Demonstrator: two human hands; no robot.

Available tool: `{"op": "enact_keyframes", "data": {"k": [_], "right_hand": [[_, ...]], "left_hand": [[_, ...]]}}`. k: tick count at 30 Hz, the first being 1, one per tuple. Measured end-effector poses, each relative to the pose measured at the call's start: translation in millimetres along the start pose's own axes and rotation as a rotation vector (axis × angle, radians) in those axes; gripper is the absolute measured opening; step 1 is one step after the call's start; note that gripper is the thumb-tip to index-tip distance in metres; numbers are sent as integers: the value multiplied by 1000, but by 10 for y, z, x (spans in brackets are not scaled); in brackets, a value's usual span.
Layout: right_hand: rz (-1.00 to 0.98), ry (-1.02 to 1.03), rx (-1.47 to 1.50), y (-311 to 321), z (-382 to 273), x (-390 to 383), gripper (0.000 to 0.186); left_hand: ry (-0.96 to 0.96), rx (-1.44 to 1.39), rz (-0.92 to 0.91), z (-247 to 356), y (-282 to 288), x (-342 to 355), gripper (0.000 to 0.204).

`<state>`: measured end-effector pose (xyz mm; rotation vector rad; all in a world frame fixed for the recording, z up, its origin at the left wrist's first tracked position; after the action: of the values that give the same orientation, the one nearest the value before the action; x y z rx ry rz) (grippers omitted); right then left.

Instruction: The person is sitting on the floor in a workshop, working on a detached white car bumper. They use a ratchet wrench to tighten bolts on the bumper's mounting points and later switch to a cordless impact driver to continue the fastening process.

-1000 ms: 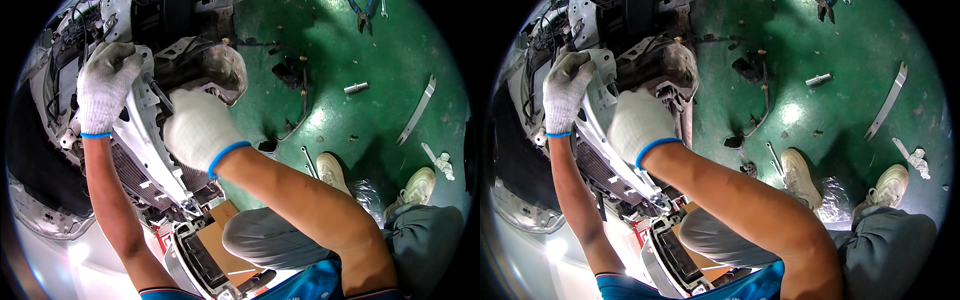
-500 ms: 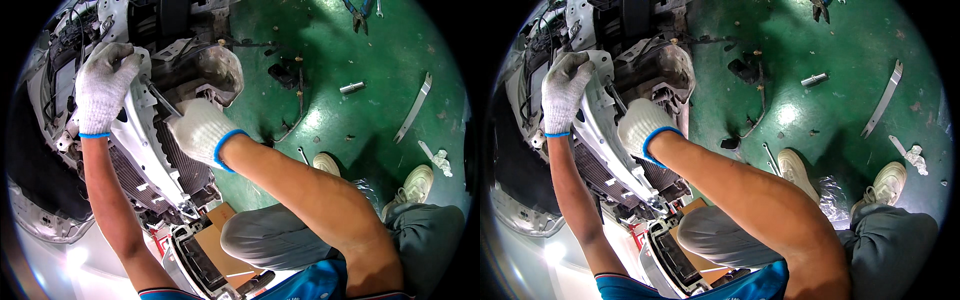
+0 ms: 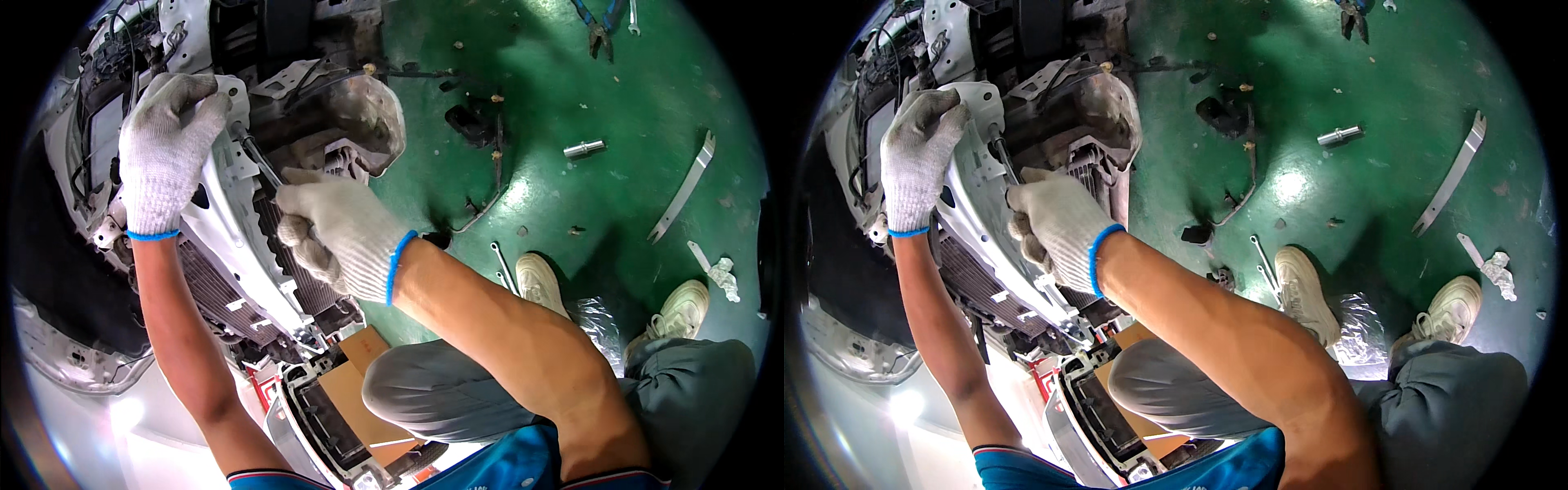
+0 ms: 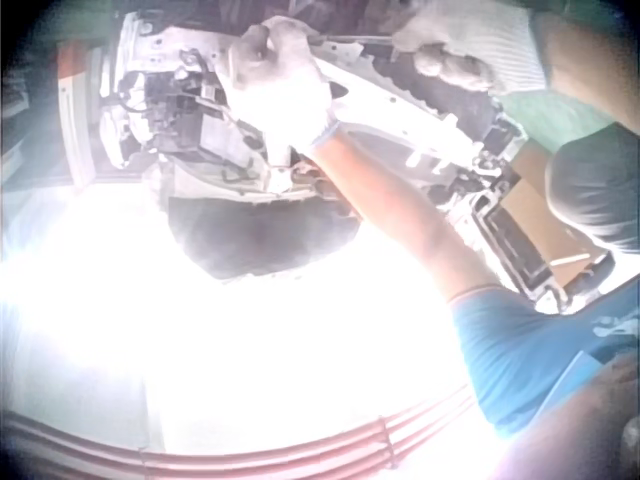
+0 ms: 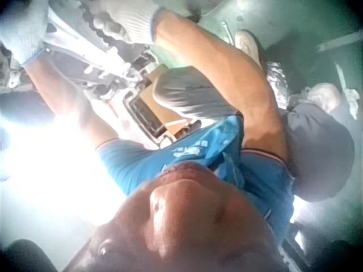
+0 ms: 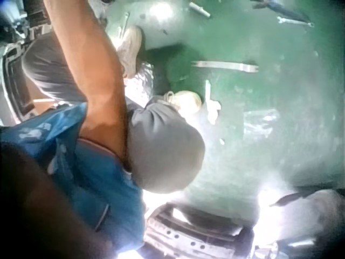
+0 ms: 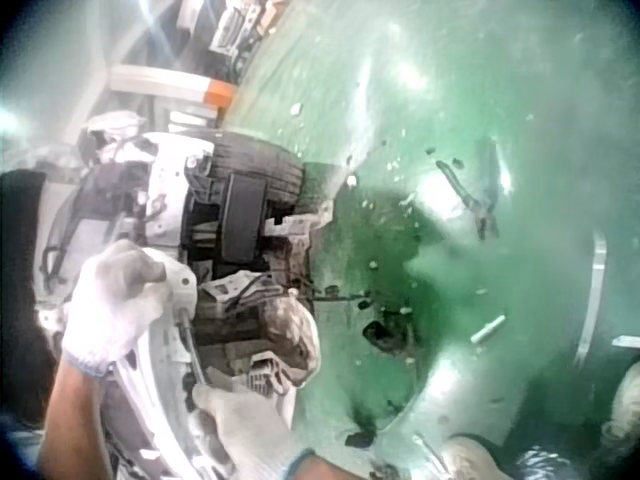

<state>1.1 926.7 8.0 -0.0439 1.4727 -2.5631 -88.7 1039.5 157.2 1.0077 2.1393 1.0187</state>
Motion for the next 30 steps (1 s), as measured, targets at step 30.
{"op": "enact_keyframes", "data": {"k": [30], "right_hand": [[184, 757, -1728, -372, -300, -191, 27]], "left_hand": [[10, 2, 21, -21, 0, -18, 29]]}}
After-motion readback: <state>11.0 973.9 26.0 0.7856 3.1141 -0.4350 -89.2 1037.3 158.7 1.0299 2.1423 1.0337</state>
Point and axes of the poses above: each hand's wrist, its own x-axis towards the middle knuckle, its own y-axis out of the back of the hand, z = x × y, the point moved 6 cm from there along x, towards the middle knuckle, and after that the axes turned 7 degrees about y, right-handed, at the moved point
